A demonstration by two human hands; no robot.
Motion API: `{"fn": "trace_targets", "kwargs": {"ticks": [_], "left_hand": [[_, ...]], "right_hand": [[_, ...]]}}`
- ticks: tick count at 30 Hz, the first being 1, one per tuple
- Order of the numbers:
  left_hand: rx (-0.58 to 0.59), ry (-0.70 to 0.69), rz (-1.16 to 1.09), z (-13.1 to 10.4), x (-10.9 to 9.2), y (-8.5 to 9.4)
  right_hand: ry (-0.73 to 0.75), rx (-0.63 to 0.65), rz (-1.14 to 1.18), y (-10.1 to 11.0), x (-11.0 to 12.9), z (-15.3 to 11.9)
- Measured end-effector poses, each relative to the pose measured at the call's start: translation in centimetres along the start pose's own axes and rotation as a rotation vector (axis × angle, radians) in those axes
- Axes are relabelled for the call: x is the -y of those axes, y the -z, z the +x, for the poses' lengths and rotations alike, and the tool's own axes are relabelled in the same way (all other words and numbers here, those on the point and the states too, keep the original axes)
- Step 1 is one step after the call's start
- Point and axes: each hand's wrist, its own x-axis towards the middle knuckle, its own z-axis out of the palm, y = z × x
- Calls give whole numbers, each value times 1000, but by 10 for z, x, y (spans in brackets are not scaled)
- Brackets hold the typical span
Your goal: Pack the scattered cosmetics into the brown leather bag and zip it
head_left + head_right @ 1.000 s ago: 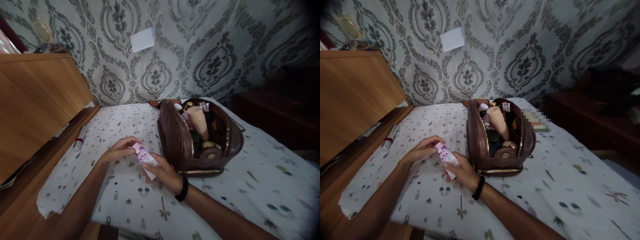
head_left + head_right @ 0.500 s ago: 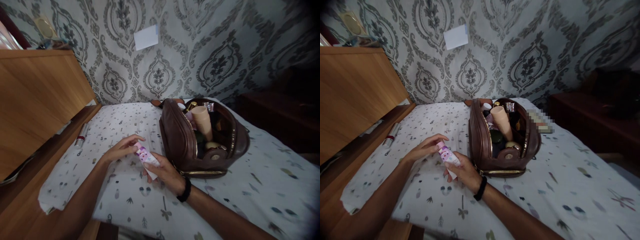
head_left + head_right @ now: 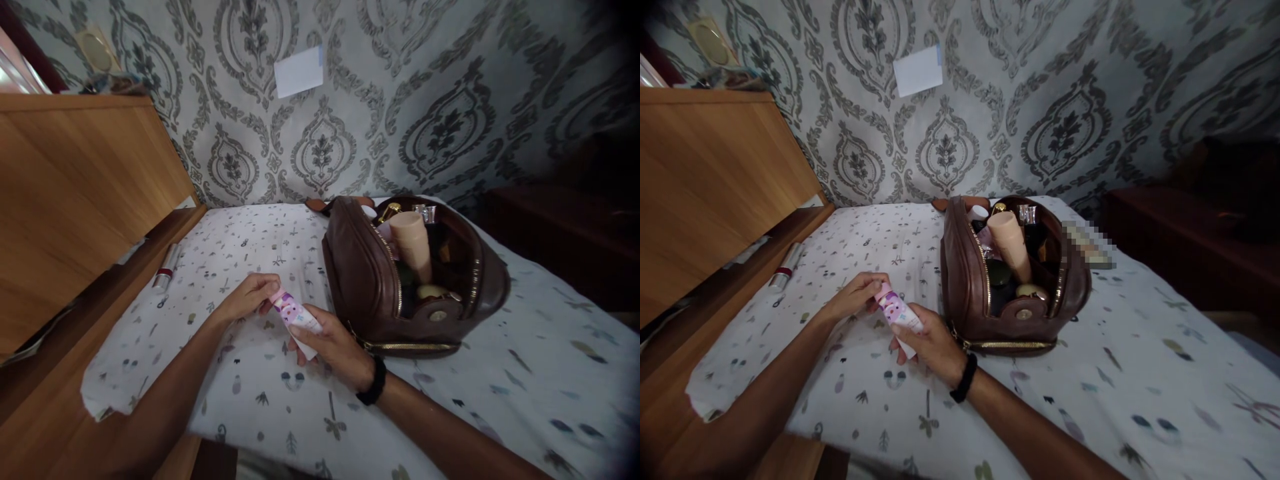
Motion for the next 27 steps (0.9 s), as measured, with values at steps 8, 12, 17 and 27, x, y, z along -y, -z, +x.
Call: {"fn": "trace_targets", "kwargs": {"ticks": [8, 12, 17, 27], "left_hand": [[-10, 2, 11, -3, -9, 2], [-4, 8, -26, -4, -14, 4], [-7, 8, 0, -3, -5, 4], [76, -68, -48, -7, -18, 8]], "right_hand": [[2, -6, -8, 0, 0, -1], [-12, -17, -13, 0, 0, -1], [-16, -13, 1, 0, 1, 0], [13, -19, 4, 1, -2, 0]]}}
